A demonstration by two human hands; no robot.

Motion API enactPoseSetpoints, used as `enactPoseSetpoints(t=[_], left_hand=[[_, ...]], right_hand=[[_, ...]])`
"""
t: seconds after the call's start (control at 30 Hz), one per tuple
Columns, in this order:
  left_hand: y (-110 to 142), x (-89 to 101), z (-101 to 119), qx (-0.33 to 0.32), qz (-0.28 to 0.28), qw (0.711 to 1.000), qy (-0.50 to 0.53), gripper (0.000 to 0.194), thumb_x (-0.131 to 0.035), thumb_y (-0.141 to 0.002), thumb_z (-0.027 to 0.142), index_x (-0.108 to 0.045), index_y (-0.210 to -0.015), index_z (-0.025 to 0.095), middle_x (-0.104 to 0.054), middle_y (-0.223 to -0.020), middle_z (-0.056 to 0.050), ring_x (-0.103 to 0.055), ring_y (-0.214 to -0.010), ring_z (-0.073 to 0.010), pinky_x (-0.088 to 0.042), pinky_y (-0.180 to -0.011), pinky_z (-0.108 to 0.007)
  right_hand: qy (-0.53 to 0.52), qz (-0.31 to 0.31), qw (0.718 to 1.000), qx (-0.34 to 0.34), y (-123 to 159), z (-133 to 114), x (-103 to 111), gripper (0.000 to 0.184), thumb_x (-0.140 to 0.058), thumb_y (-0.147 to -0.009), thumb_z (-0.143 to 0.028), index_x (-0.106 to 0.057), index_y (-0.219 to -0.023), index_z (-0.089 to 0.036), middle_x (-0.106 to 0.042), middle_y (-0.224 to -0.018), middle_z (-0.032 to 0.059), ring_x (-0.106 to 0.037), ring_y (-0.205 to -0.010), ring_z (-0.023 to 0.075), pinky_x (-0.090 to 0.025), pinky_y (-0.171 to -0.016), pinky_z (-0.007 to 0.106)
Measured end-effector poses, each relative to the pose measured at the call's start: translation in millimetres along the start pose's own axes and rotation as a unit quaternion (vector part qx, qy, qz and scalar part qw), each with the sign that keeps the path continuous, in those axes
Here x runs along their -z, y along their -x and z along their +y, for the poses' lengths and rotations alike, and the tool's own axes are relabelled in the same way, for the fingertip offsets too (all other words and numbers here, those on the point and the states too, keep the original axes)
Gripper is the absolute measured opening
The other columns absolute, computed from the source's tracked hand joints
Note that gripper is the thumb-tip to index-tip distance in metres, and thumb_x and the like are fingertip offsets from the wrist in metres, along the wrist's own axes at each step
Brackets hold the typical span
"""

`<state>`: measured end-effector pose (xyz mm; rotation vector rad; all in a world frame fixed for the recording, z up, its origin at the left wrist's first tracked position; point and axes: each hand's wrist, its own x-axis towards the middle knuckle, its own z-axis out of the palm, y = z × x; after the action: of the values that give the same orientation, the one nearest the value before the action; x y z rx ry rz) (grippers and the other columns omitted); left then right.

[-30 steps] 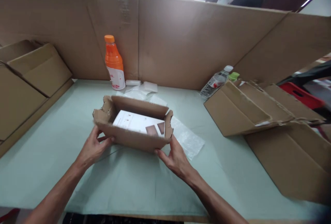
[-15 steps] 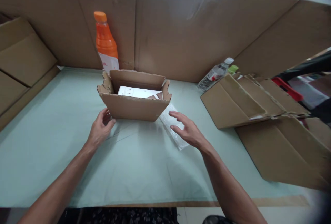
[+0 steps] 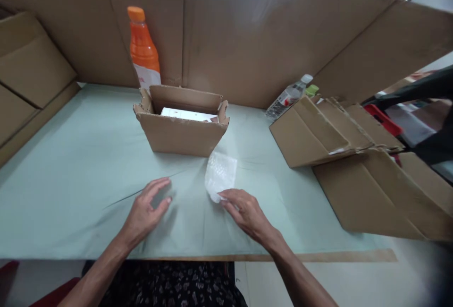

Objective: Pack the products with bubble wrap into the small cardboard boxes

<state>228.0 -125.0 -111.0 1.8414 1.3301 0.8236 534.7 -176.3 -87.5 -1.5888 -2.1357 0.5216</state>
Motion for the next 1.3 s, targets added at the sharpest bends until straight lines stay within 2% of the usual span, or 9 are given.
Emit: enactPoseSetpoints(t=[0.2, 0.37, 0.5, 0.6, 0.67, 0.9, 1.0, 1.1, 1.3], left_hand=[[60, 8.1, 25, -0.15, -0.137, 0.978, -0.052, 0.081, -0.054, -0.083, 0.008, -0.03, -0.158, 0.029, -0.034, -0.165, -0.011, -0.031, -0.153, -0.0314, -0.038, -0.121, -0.056], [71, -4.0, 22, -0.126, -0.131, 0.983, -0.035, 0.067, -0.053, -0.09, 0.013, -0.038, -0.154, 0.026, -0.066, -0.132, -0.012, -0.063, -0.12, -0.0266, -0.055, -0.101, -0.046], [59, -15.0, 14, 0.001, -0.08, 0.996, -0.033, 0.048, -0.054, -0.093, 0.025, -0.053, -0.141, 0.019, -0.073, -0.111, -0.01, -0.068, -0.096, -0.0231, -0.058, -0.088, -0.041], [49, -17.7, 15, 0.042, -0.076, 0.996, -0.038, 0.05, -0.056, -0.091, 0.028, -0.055, -0.14, 0.016, -0.074, -0.102, -0.008, -0.068, -0.09, -0.0222, -0.057, -0.086, -0.039], [44, -19.1, 17, 0.045, -0.082, 0.994, -0.051, 0.052, -0.056, -0.09, 0.028, -0.054, -0.14, 0.015, -0.074, -0.097, -0.007, -0.068, -0.085, -0.0213, -0.056, -0.083, -0.038], [38, -24.6, 14, -0.047, -0.04, 0.991, -0.12, 0.049, -0.06, -0.091, 0.026, -0.055, -0.138, 0.018, -0.073, -0.093, -0.006, -0.066, -0.079, -0.0207, -0.056, -0.076, -0.036], [44, -17.5, 20, -0.129, 0.009, 0.984, -0.121, 0.051, -0.063, -0.092, 0.026, -0.051, -0.141, 0.018, -0.068, -0.122, -0.014, -0.064, -0.11, -0.0274, -0.054, -0.094, -0.044], [52, -8.8, 26, -0.205, -0.022, 0.972, -0.109, 0.056, -0.062, -0.092, 0.017, -0.047, -0.145, 0.021, -0.056, -0.143, -0.015, -0.049, -0.137, -0.0312, -0.044, -0.111, -0.05], [50, -15.5, 17, -0.141, -0.05, 0.984, -0.097, 0.044, -0.054, -0.097, 0.018, -0.05, -0.141, 0.018, -0.072, -0.101, -0.007, -0.065, -0.088, -0.0208, -0.055, -0.081, -0.037]], right_hand=[[-0.163, -0.098, 0.981, 0.027, 11, -68, -36, 0.023, -0.057, -0.099, -0.025, -0.074, -0.115, -0.022, -0.079, -0.106, 0.005, -0.074, -0.096, 0.0212, -0.056, -0.088, 0.035], [-0.247, -0.145, 0.958, -0.009, 4, -70, -43, 0.024, -0.059, -0.097, -0.027, -0.073, -0.116, -0.024, -0.078, -0.103, 0.0029, -0.073, -0.089, 0.0187, -0.056, -0.079, 0.032], [-0.227, 0.0, 0.973, -0.041, 19, -61, -32, 0.038, -0.066, -0.094, -0.031, -0.063, -0.132, -0.024, -0.075, -0.113, 0.0074, -0.071, -0.096, 0.0214, -0.057, -0.083, 0.037], [-0.111, 0.169, 0.979, 0.009, 39, -68, -28, 0.037, -0.066, -0.091, -0.019, -0.062, -0.127, -0.023, -0.072, -0.111, 0.0093, -0.067, -0.1, 0.0238, -0.053, -0.084, 0.041], [-0.062, 0.2, 0.976, 0.057, 51, -78, -33, 0.035, -0.064, -0.089, -0.012, -0.062, -0.122, -0.022, -0.072, -0.104, 0.0082, -0.065, -0.097, 0.0235, -0.051, -0.082, 0.04], [0.053, 0.092, 0.993, 0.045, 46, -81, -78, 0.035, -0.06, -0.095, -0.019, -0.06, -0.13, -0.017, -0.069, -0.128, 0.014, -0.06, -0.117, 0.0312, -0.047, -0.092, 0.048], [0.025, 0.11, 0.993, 0.039, 38, -71, -79, 0.028, -0.055, -0.097, -0.015, -0.063, -0.124, -0.019, -0.074, -0.118, 0.0114, -0.064, -0.107, 0.0274, -0.048, -0.088, 0.045], [-0.075, 0.092, 0.993, 0.026, 36, -68, -71, 0.025, -0.053, -0.1, -0.018, -0.065, -0.122, -0.022, -0.076, -0.109, 0.0082, -0.068, -0.098, 0.0234, -0.051, -0.085, 0.042], [-0.186, 0.051, 0.98, -0.051, 35, -65, -59, 0.027, -0.056, -0.1, -0.026, -0.065, -0.126, -0.024, -0.074, -0.118, 0.0073, -0.069, -0.105, 0.0218, -0.056, -0.086, 0.038]])
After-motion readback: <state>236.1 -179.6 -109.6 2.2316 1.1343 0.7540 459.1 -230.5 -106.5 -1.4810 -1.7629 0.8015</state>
